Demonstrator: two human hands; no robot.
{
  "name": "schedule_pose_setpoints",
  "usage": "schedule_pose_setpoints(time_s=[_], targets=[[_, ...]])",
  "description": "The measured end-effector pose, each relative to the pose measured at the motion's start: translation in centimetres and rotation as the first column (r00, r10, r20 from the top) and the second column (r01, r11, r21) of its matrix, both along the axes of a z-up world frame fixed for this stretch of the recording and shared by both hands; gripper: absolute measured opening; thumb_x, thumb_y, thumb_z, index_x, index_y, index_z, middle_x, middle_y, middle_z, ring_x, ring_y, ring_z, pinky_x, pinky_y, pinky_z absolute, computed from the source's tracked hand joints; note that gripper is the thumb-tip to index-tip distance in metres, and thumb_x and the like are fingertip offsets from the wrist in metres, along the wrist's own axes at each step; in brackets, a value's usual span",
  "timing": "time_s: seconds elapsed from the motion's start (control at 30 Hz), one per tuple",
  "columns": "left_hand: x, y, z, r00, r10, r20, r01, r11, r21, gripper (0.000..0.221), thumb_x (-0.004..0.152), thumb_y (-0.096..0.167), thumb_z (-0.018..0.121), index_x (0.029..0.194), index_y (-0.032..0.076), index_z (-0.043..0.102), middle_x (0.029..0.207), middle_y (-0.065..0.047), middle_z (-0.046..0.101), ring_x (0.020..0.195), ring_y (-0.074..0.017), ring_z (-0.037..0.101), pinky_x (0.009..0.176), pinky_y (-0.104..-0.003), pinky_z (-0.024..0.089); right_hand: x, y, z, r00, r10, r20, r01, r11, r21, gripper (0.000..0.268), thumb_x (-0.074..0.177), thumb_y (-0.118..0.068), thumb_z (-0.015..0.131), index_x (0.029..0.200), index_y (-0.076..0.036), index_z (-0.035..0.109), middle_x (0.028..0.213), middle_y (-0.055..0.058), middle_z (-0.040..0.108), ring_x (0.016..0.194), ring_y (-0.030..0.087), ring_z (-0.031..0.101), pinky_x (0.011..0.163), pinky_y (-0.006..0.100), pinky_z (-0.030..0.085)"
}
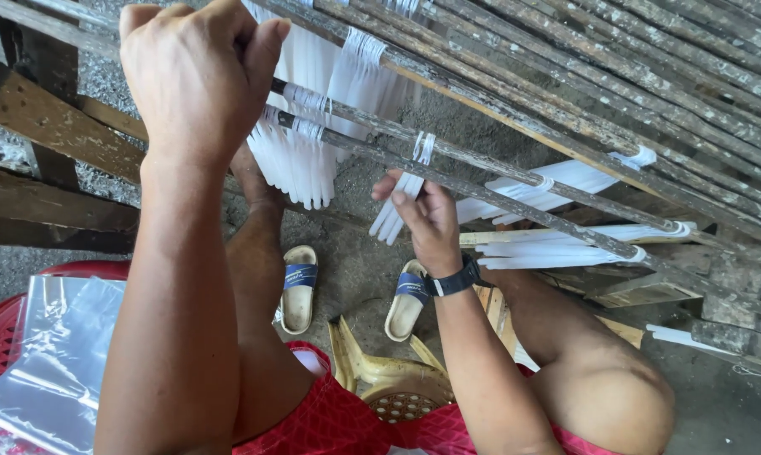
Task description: A person is seen arranging and sliding bundles of white candle wicks onto thin rods within a large wooden frame rack structure.
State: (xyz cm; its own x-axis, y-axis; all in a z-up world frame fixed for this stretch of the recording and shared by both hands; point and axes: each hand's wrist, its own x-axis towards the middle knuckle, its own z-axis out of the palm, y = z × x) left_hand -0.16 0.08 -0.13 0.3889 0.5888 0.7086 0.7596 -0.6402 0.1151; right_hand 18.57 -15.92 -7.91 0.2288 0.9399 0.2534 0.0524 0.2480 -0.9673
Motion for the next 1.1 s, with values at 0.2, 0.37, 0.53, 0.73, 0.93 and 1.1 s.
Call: schedule_pose_setpoints(time_s=[0.2,0.37,0.53,0.73,0.93,1.1], targets=[[0.1,-0.2,0.2,1.000,-0.008,-0.020,0.009,0.999,0.043,0.049,0.095,0.036,0.075,0.058,0.015,0.049,0.053,0.001,0.049,0.053,-0.0229,0.051,0.073,-0.032,0.038,0.4,-1.2,-2.1,0.942,0.240,-0.236,-0.245,0.969,0.010,0.026,0.087,-0.020,0.054,0.111,-0.008,0.049,0.100,0.008,0.059,0.090,0.021,0.059,0.085,0.035,0.049],[0.1,0.0,-0.2,1.000,-0.003,-0.010,0.003,1.000,0.008,0.049,0.098,0.037,0.073,0.062,0.015,0.049,0.053,0.002,0.046,0.050,-0.0209,0.048,0.068,-0.032,0.035,0.1,-2.3,-4.7,0.967,0.202,-0.153,-0.227,0.959,-0.169,0.028,0.086,-0.032,0.053,0.106,-0.012,0.051,0.092,0.004,0.061,0.087,0.017,0.059,0.077,0.032,0.048],[0.0,0.0,-0.3,1.000,-0.003,-0.013,0.003,1.000,0.001,0.048,0.100,0.038,0.073,0.064,0.016,0.050,0.054,0.003,0.047,0.050,-0.0200,0.048,0.068,-0.032,0.035,-0.5,-4.1,-9.1,0.984,0.177,-0.014,-0.168,0.902,-0.397,0.027,0.083,-0.040,0.049,0.095,-0.016,0.055,0.092,0.003,0.061,0.088,0.016,0.058,0.080,0.034,0.048],[0.0,0.0,-0.1,1.000,-0.007,-0.015,0.007,1.000,0.004,0.045,0.099,0.041,0.072,0.066,0.017,0.053,0.055,0.004,0.049,0.052,-0.0194,0.051,0.070,-0.032,0.035,-2.1,-6.8,-9.4,0.925,0.356,0.133,-0.162,0.686,-0.709,0.022,0.083,-0.032,0.045,0.094,-0.015,0.054,0.089,0.002,0.061,0.078,0.013,0.059,0.069,0.027,0.050],[-0.3,-0.1,-0.6,0.998,0.004,-0.067,-0.001,0.999,0.050,0.052,0.105,0.041,0.068,0.062,0.017,0.049,0.054,0.001,0.047,0.051,-0.0266,0.048,0.068,-0.034,0.037,-3.0,-5.1,8.5,0.864,0.256,0.433,-0.247,0.966,-0.078,0.011,0.088,-0.011,0.045,0.095,-0.007,0.052,0.080,0.005,0.059,0.067,0.012,0.058,0.060,0.021,0.049],[-0.3,0.3,-0.8,0.999,-0.004,-0.052,0.005,1.000,0.015,0.051,0.104,0.040,0.075,0.068,0.017,0.049,0.057,0.006,0.046,0.050,-0.0156,0.047,0.072,-0.032,0.036,-1.2,-0.4,14.9,0.546,-0.310,0.778,0.015,0.933,0.360,0.008,0.087,-0.003,0.050,0.091,0.000,0.056,0.087,0.012,0.054,0.081,0.026,0.054,0.074,0.034,0.043]])
